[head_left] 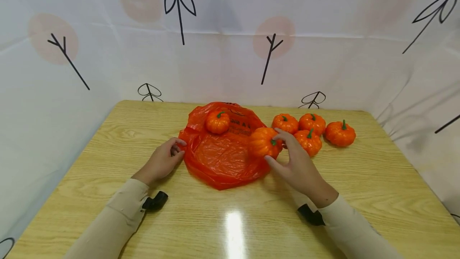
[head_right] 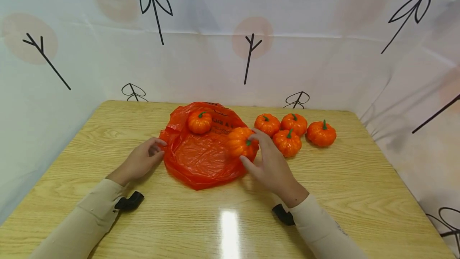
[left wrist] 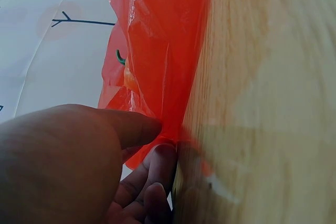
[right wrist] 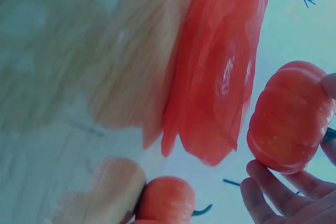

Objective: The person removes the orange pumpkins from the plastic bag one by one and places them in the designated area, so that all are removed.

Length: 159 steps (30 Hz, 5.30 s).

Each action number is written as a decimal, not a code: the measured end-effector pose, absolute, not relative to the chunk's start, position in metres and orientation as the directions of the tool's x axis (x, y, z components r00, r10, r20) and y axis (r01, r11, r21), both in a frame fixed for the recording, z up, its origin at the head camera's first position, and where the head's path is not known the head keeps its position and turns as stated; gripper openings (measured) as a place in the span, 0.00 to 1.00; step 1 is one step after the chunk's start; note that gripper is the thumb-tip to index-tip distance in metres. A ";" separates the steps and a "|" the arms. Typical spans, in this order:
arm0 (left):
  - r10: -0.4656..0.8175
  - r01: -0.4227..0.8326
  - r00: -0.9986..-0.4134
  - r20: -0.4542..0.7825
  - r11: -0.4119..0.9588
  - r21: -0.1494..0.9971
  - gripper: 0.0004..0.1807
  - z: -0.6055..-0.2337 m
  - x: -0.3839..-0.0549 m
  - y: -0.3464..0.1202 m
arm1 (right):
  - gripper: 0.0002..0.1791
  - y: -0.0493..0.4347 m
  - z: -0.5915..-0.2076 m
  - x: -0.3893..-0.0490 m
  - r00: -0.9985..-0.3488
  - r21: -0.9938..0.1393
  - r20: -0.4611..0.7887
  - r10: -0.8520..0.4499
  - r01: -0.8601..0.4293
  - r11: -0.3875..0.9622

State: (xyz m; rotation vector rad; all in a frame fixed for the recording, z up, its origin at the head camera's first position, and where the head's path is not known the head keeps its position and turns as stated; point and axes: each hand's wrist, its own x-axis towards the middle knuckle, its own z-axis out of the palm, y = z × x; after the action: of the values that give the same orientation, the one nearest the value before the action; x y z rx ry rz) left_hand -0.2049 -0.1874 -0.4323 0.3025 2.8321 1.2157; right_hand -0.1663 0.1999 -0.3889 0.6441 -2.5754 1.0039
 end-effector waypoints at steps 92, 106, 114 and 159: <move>0.197 0.170 -0.979 0.048 0.669 0.724 0.11 -0.433 -0.204 -0.187 | 0.36 0.247 -0.387 -0.191 -0.951 -0.504 0.246 -0.188 -0.291 0.813; 0.195 0.166 -0.980 0.045 0.668 0.726 0.11 -0.432 -0.204 -0.187 | 0.36 0.250 -0.387 -0.191 -0.957 -0.474 0.208 -0.203 -0.280 0.835; 0.200 0.169 -0.979 0.044 0.668 0.725 0.11 -0.432 -0.205 -0.187 | 0.36 0.252 -0.388 -0.192 -0.959 -0.457 0.198 -0.202 -0.272 0.847; 0.197 0.191 -0.978 0.076 0.671 0.716 0.11 -0.437 -0.206 -0.188 | 0.35 0.262 -0.395 -0.198 -0.959 -0.373 0.178 -0.222 -0.275 0.886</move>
State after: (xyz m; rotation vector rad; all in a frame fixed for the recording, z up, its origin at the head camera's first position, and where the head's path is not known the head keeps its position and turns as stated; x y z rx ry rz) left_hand -0.2060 -0.1877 -0.4369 0.3322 2.8651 1.2263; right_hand -0.1976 0.2616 -0.3946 0.3871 -2.9233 0.6066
